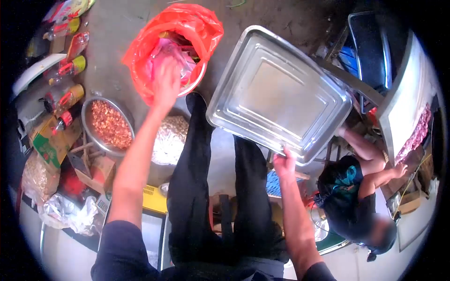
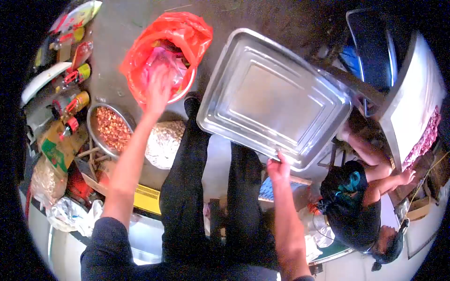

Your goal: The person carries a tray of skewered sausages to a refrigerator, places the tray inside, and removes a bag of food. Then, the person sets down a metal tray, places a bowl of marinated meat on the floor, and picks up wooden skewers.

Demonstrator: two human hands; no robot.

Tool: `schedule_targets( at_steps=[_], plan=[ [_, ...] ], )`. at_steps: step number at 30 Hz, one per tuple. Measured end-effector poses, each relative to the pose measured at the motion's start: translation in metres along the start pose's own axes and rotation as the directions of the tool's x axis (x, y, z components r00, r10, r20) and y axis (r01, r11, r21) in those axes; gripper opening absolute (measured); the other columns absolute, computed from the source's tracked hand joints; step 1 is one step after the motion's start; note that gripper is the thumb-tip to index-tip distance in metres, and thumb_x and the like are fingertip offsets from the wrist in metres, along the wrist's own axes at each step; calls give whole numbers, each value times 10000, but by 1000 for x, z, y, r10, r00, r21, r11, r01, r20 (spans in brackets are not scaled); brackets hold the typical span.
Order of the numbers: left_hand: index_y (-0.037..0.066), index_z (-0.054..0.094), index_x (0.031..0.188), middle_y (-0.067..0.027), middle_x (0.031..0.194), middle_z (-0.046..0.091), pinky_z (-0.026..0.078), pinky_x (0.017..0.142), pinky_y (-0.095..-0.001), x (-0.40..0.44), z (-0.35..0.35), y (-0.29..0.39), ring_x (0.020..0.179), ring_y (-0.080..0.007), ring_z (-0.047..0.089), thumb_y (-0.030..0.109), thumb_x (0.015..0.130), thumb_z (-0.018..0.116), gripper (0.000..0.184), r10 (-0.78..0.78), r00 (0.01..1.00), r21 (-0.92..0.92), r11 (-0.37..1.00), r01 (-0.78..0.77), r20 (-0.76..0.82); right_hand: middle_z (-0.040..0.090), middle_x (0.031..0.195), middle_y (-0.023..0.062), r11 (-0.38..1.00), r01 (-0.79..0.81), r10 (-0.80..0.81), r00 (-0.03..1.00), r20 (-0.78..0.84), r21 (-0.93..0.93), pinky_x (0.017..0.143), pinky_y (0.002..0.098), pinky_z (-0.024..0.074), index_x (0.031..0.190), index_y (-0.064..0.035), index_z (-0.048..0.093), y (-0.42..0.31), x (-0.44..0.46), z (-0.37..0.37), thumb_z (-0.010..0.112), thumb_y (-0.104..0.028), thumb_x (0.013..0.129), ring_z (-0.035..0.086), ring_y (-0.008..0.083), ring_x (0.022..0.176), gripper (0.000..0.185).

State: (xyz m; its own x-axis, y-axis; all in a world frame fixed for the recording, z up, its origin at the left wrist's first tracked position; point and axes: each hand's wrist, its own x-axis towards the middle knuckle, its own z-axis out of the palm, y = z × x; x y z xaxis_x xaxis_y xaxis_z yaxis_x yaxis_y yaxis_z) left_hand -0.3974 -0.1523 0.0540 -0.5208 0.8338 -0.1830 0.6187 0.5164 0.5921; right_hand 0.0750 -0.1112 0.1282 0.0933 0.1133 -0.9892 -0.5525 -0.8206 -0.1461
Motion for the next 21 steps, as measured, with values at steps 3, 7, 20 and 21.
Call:
schedule_targets(
  at_steps=[3, 7, 20, 21],
  plan=[
    [14, 541, 1211, -188, 1205, 555, 438, 953, -376, -48, -23, 59, 1089, -332, 552, 129, 867, 581, 365, -167, 966, -281, 934, 219, 196, 634, 1027, 80, 998, 45, -43, 998, -53, 35, 807, 372, 524, 1079, -68, 566, 13, -43, 7, 567, -50, 858, 611, 229, 951, 222],
    [-14, 406, 1338, -166, 1203, 561, 445, 927, -342, -122, -18, 94, 1084, -226, 546, 170, 865, 615, 549, -350, 852, -269, 842, 468, 389, 625, 1051, 105, 995, 69, -60, 991, -117, 67, 881, 377, 508, 1075, -47, 567, 12, -85, -2, 562, 18, 830, 603, 246, 987, 253],
    [1, 485, 1219, -95, 1094, 584, 443, 857, -310, -150, -58, 77, 981, -170, 543, 177, 941, 478, 329, -604, 686, -506, 477, 719, 405, 584, 1055, 111, 953, 135, -133, 991, 26, -271, 850, 394, 508, 1101, 1, 542, 9, -171, 100, 645, -53, 823, 575, 235, 975, 301],
    [1, 487, 1218, -94, 1083, 586, 444, 847, -303, -146, -66, 82, 972, -164, 546, 183, 942, 480, 331, -630, 648, -546, 391, 741, 429, 588, 1030, 109, 915, 195, -210, 978, -3, -354, 811, 391, 518, 1088, 4, 546, 12, -183, 119, 638, -49, 823, 584, 239, 949, 286]
  ],
)
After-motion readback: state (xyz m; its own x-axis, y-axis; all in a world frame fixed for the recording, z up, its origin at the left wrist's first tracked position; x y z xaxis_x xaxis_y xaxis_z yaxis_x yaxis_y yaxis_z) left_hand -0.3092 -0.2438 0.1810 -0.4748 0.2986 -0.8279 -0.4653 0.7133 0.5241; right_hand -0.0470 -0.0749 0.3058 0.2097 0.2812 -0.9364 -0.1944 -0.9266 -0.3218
